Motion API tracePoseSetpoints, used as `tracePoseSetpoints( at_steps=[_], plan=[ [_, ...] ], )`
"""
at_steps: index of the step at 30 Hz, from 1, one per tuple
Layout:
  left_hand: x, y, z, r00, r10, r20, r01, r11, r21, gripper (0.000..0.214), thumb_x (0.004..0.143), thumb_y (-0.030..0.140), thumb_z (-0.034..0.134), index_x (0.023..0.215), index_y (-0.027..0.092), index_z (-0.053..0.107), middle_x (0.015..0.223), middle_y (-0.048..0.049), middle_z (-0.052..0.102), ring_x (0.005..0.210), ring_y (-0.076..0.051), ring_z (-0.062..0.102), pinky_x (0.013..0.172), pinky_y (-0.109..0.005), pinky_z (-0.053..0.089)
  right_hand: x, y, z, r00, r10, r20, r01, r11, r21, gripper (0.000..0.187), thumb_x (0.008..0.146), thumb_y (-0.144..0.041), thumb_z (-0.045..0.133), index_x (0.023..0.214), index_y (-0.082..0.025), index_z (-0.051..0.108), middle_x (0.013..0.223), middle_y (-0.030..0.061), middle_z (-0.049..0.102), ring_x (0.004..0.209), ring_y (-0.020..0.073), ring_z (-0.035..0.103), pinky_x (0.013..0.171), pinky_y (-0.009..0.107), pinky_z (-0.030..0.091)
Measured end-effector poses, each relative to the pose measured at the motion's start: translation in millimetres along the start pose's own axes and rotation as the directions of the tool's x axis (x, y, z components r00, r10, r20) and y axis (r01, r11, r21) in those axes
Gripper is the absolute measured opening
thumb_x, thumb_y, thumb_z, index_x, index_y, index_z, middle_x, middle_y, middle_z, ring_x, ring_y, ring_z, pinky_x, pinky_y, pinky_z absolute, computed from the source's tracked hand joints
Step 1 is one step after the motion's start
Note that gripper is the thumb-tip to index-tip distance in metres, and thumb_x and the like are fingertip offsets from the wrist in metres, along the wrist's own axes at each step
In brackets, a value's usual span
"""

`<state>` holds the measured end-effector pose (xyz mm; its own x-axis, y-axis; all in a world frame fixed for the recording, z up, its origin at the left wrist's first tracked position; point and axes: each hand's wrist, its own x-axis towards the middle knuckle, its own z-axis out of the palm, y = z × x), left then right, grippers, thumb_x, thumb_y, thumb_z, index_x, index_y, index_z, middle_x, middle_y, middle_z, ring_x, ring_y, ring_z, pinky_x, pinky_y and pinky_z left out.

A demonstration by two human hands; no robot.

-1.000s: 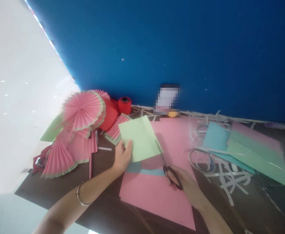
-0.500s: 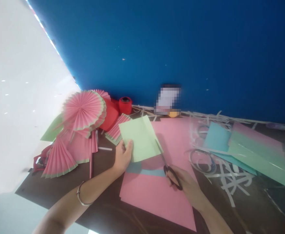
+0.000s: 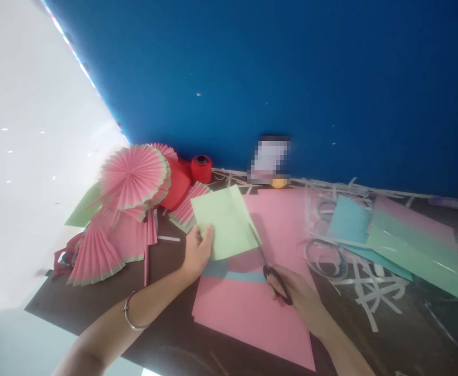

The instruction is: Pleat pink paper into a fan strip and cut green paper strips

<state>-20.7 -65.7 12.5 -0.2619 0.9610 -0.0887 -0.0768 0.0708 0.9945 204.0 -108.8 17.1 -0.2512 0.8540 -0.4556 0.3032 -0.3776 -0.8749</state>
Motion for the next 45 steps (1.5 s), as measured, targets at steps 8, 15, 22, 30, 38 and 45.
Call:
tracePoseSetpoints(
  at_steps=[8, 15, 22, 30, 38, 45],
  plan=[
    [0.8, 0.0, 1.1, 1.000, 0.009, 0.005, -0.009, 1.000, 0.012, 0.033, 0.082, 0.046, 0.052, 0.093, 0.015, 0.059, 0.084, -0.0038, 0.064, 0.075, -0.015, 0.058, 0.068, -0.024, 0.046, 0.5, -0.3, 1.2, 1.000, 0.016, -0.012, -0.016, 1.000, -0.005, 0.043, 0.076, -0.063, 0.044, 0.064, -0.021, 0.047, 0.056, -0.0015, 0.047, 0.053, 0.0122, 0.041, 0.051, 0.027, 0.032],
    [0.4, 1.2, 0.3, 1.000, -0.005, 0.000, 0.005, 1.000, 0.004, 0.036, 0.081, 0.048, 0.053, 0.093, 0.015, 0.059, 0.082, -0.0033, 0.063, 0.073, -0.014, 0.058, 0.068, -0.024, 0.046, -0.8, 0.0, 0.6, 1.000, 0.009, -0.009, -0.009, 1.000, -0.026, 0.041, 0.078, -0.059, 0.045, 0.063, -0.021, 0.047, 0.057, -0.0015, 0.048, 0.053, 0.0118, 0.041, 0.051, 0.027, 0.032],
    [0.8, 1.3, 0.6, 1.000, -0.004, 0.003, 0.004, 1.000, 0.006, 0.034, 0.081, 0.047, 0.053, 0.092, 0.015, 0.059, 0.081, -0.0030, 0.063, 0.072, -0.014, 0.057, 0.067, -0.024, 0.046, 0.5, 3.3, 0.3, 1.000, 0.008, -0.021, -0.008, 1.000, -0.006, 0.040, 0.079, -0.057, 0.046, 0.063, -0.021, 0.047, 0.056, -0.0016, 0.047, 0.053, 0.0119, 0.041, 0.051, 0.027, 0.032],
    [1.0, -0.5, 0.0, 1.000, -0.001, -0.004, 0.001, 1.000, 0.014, 0.034, 0.080, 0.047, 0.053, 0.090, 0.015, 0.059, 0.079, -0.0028, 0.062, 0.072, -0.014, 0.057, 0.066, -0.023, 0.045, 0.6, 4.7, 0.5, 1.000, -0.006, -0.003, 0.006, 1.000, -0.015, 0.039, 0.080, -0.057, 0.045, 0.065, -0.021, 0.047, 0.057, -0.0020, 0.045, 0.053, 0.0118, 0.040, 0.051, 0.026, 0.032],
    [0.6, -0.9, 0.1, 1.000, -0.013, -0.006, 0.013, 1.000, 0.014, 0.032, 0.081, 0.046, 0.052, 0.090, 0.015, 0.058, 0.076, -0.0014, 0.059, 0.069, -0.013, 0.055, 0.065, -0.023, 0.045, -0.9, 2.4, 0.7, 1.000, -0.012, -0.009, 0.012, 0.999, -0.048, 0.044, 0.081, -0.059, 0.042, 0.061, -0.021, 0.044, 0.056, -0.0026, 0.043, 0.052, 0.0106, 0.039, 0.051, 0.025, 0.033],
    [1.3, -0.2, -0.3, 1.000, -0.022, -0.005, 0.022, 1.000, 0.019, 0.034, 0.081, 0.046, 0.052, 0.090, 0.015, 0.059, 0.074, -0.0018, 0.059, 0.069, -0.014, 0.055, 0.066, -0.024, 0.045, -1.8, -0.6, -0.1, 1.000, 0.012, -0.027, -0.014, 0.996, -0.088, 0.044, 0.079, -0.062, 0.042, 0.064, -0.021, 0.048, 0.056, -0.0029, 0.045, 0.052, 0.0109, 0.040, 0.051, 0.026, 0.033]
  ],
)
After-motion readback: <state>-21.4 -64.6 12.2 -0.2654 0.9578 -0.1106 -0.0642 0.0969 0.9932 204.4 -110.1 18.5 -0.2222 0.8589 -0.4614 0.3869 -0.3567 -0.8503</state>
